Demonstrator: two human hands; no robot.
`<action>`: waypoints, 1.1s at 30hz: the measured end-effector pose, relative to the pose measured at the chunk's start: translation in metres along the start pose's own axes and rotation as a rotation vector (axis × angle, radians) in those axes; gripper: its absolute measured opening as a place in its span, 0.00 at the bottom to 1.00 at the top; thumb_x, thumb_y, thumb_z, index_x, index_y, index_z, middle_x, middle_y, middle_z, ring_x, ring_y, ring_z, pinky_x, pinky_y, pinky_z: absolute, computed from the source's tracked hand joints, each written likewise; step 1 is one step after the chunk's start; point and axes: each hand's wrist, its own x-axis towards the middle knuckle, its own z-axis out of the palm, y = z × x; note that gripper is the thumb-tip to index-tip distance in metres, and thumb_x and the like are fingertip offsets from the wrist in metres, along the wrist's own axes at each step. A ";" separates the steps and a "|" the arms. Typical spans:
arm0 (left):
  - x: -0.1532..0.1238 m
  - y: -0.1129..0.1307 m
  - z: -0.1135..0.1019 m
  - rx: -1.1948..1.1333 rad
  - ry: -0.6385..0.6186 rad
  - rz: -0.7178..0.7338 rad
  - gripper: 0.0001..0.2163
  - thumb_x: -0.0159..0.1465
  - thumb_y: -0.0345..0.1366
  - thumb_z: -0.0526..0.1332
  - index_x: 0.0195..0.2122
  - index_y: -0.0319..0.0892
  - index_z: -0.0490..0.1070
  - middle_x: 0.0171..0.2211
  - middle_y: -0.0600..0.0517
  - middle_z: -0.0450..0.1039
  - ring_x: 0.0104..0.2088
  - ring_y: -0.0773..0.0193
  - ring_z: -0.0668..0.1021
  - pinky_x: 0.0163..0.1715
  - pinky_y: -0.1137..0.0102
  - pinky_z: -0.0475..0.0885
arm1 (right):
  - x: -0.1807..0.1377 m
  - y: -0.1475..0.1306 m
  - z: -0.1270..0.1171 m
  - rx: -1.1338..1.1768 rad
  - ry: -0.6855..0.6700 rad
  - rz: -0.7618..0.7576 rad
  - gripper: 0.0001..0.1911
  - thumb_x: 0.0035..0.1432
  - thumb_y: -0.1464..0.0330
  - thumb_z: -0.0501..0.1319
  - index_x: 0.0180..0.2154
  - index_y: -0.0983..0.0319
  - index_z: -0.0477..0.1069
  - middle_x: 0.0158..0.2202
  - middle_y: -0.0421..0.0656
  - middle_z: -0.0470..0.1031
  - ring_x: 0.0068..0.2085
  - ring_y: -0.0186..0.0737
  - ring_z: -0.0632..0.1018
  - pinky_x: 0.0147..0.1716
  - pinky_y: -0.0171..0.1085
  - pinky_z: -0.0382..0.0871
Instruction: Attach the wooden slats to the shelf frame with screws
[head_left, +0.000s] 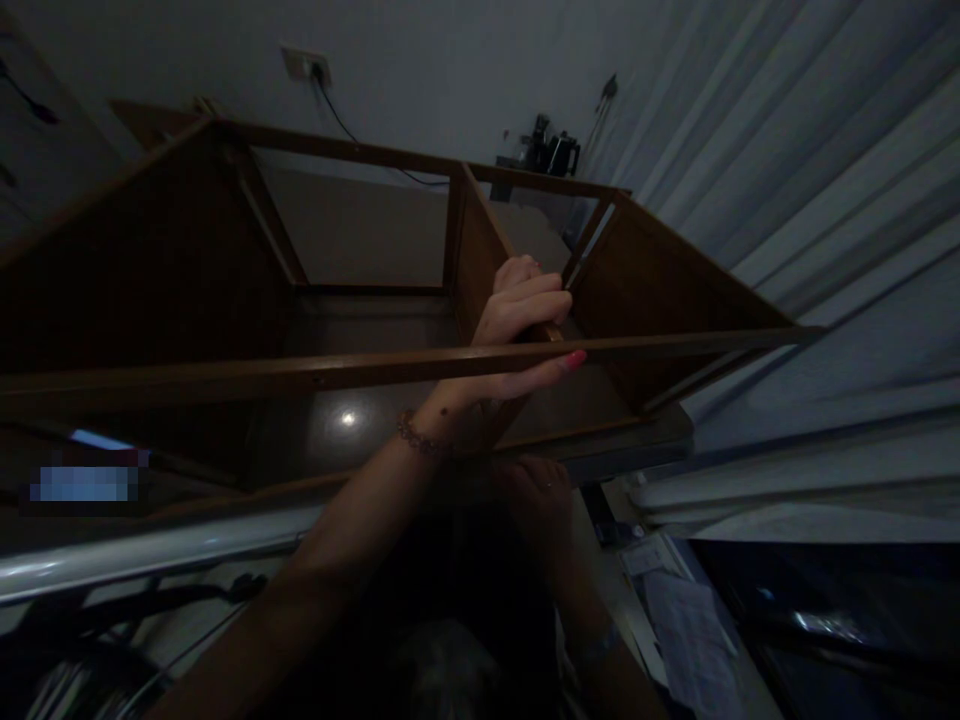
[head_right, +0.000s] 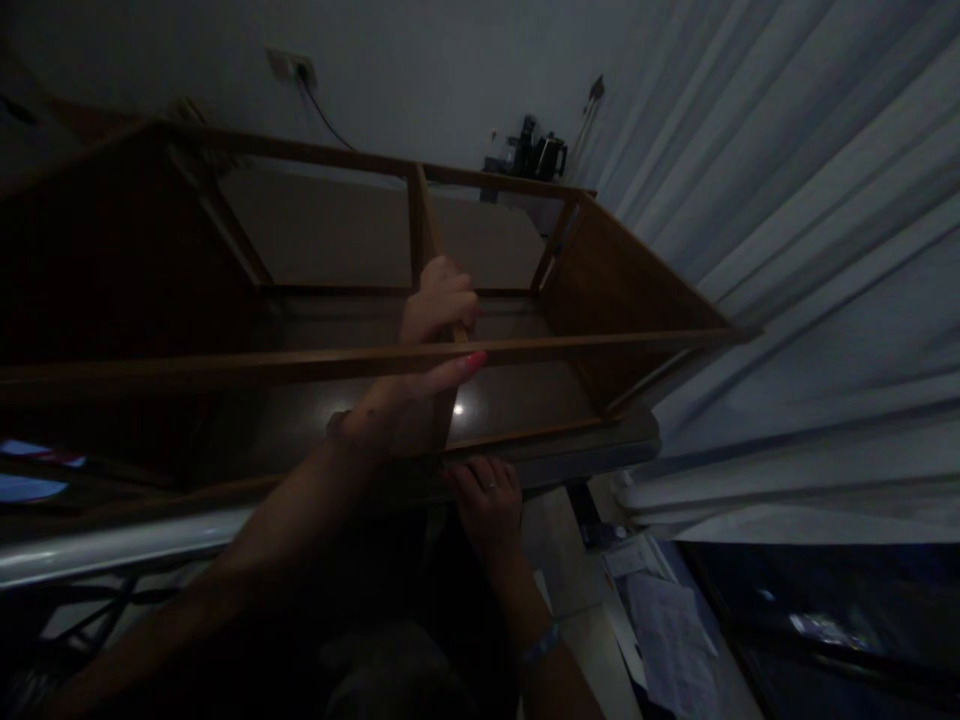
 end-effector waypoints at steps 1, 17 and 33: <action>0.000 0.000 0.000 0.002 -0.001 0.000 0.23 0.62 0.61 0.47 0.24 0.45 0.56 0.22 0.56 0.58 0.28 0.62 0.67 0.38 0.57 0.65 | -0.001 -0.001 0.001 0.011 -0.006 -0.001 0.11 0.66 0.64 0.55 0.33 0.59 0.72 0.32 0.42 0.74 0.35 0.39 0.70 0.39 0.38 0.58; -0.003 -0.009 0.001 0.032 -0.024 -0.021 0.25 0.62 0.61 0.47 0.23 0.45 0.58 0.22 0.56 0.57 0.29 0.61 0.66 0.40 0.58 0.62 | -0.013 -0.032 0.017 0.374 -0.041 0.582 0.16 0.65 0.57 0.52 0.35 0.60 0.70 0.30 0.43 0.76 0.30 0.38 0.77 0.30 0.34 0.64; -0.002 -0.001 -0.006 -0.002 -0.103 -0.065 0.23 0.64 0.58 0.45 0.24 0.46 0.61 0.23 0.54 0.62 0.30 0.60 0.67 0.45 0.52 0.64 | -0.002 -0.073 0.033 1.167 0.199 1.128 0.18 0.59 0.54 0.59 0.43 0.58 0.59 0.27 0.38 0.75 0.25 0.36 0.77 0.23 0.34 0.71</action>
